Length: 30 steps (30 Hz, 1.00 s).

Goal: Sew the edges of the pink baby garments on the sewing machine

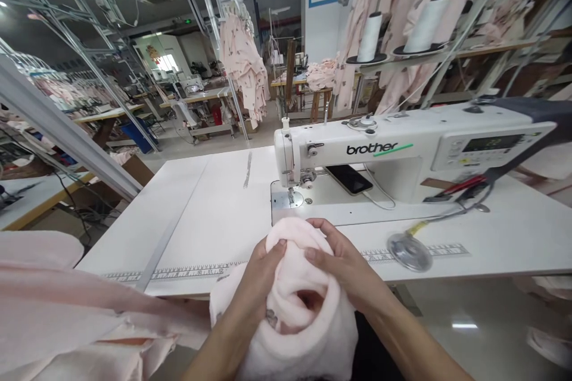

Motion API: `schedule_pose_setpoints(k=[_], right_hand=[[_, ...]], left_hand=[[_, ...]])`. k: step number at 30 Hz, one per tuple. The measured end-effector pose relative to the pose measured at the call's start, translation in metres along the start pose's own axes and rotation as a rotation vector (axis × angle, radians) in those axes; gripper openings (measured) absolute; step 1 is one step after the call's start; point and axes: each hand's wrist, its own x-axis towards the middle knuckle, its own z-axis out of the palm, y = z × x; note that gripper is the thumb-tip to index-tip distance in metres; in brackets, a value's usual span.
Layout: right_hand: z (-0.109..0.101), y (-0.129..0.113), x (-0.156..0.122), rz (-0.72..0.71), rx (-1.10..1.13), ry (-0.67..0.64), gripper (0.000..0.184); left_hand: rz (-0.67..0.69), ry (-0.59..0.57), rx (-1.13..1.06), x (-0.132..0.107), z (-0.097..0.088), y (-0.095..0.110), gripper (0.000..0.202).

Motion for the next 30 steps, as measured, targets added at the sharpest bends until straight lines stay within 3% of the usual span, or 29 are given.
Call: schedule_pose_setpoints(k=[5, 19, 21, 25, 30], right_hand=[[0.000, 0.001, 0.000, -0.003, -0.010, 0.022, 0.044], [-0.004, 0.004, 0.003, 0.002, -0.006, 0.042, 0.040], [-0.004, 0.003, 0.003, -0.005, 0.000, 0.059, 0.040], [-0.002, 0.000, 0.000, -0.033, 0.014, 0.113, 0.040], [0.001, -0.003, -0.004, -0.024, 0.031, 0.137, 0.045]], left_hand=[[-0.024, 0.030, -0.034, 0.002, 0.000, -0.004, 0.044], [-0.056, -0.034, -0.116, 0.007, -0.003, -0.007, 0.043], [-0.047, -0.100, -0.118, 0.006, -0.003, -0.004, 0.044], [-0.007, -0.338, -0.053, 0.001, -0.005, 0.004, 0.055], [0.034, -0.264, -0.018, 0.000, -0.008, 0.005, 0.058]])
